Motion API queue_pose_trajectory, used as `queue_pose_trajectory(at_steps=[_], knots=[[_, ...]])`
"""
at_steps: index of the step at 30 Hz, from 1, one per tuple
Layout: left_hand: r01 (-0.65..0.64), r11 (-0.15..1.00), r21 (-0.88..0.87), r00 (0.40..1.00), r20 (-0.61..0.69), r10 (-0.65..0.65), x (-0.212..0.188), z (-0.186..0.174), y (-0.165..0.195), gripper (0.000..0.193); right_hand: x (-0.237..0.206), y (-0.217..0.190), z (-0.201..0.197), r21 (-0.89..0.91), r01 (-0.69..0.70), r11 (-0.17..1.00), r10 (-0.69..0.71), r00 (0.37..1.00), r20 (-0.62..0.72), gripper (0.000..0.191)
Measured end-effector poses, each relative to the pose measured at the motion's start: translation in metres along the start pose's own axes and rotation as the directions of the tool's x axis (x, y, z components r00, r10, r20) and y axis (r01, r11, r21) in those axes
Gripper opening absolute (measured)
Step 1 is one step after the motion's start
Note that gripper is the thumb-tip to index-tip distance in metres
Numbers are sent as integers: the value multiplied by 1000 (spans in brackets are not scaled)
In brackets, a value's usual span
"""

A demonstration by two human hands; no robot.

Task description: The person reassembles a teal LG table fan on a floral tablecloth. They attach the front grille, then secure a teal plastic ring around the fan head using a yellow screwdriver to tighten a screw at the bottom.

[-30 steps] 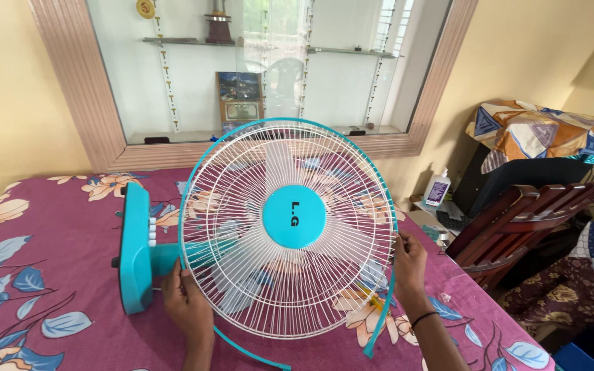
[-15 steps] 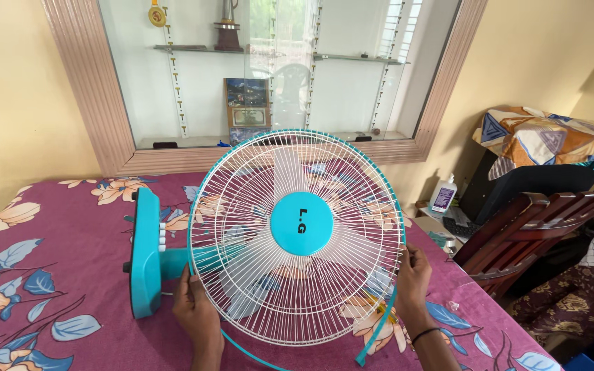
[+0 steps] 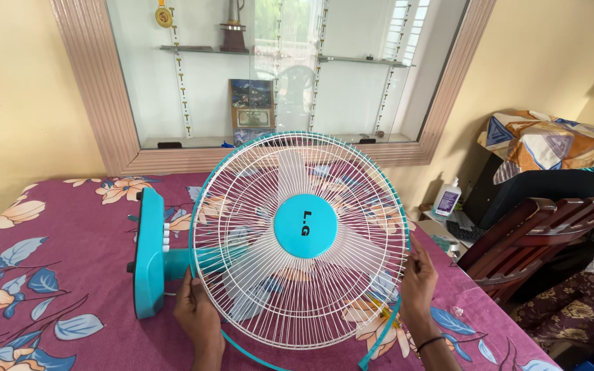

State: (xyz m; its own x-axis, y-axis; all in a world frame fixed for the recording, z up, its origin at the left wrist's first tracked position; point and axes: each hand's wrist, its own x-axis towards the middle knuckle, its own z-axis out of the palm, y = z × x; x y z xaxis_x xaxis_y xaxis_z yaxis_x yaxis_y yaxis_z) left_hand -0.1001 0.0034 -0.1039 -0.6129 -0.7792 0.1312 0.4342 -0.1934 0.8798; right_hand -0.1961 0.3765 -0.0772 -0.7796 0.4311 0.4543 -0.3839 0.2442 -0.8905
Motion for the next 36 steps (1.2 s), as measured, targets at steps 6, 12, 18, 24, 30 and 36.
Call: queue_pose_trajectory(at_steps=[6,12,18,24,30,36], knots=[[-15,1000,18,1000,8,15,0,0,-1,41,2,11,-2,4,74,997,-74,997,0,56],[-100,986,130,995,4,101,-2,-1,0,39,-4,3,-2,48,2,999,-3,1000,7,44],[-87,992,91,996,10,86,-5,0,-1,39,-5,6,-8,58,24,998,-25,999,23,50],[-129,986,105,992,8,129,-2,-3,-15,37,-4,11,-9,66,17,998,-18,1000,13,44],[-169,973,160,985,-14,173,3,-6,-37,34,-7,6,-11,114,-4,994,0,999,40,41],[-173,955,242,982,-34,187,1,-6,-40,37,-14,1,-7,75,33,997,-34,999,12,38]])
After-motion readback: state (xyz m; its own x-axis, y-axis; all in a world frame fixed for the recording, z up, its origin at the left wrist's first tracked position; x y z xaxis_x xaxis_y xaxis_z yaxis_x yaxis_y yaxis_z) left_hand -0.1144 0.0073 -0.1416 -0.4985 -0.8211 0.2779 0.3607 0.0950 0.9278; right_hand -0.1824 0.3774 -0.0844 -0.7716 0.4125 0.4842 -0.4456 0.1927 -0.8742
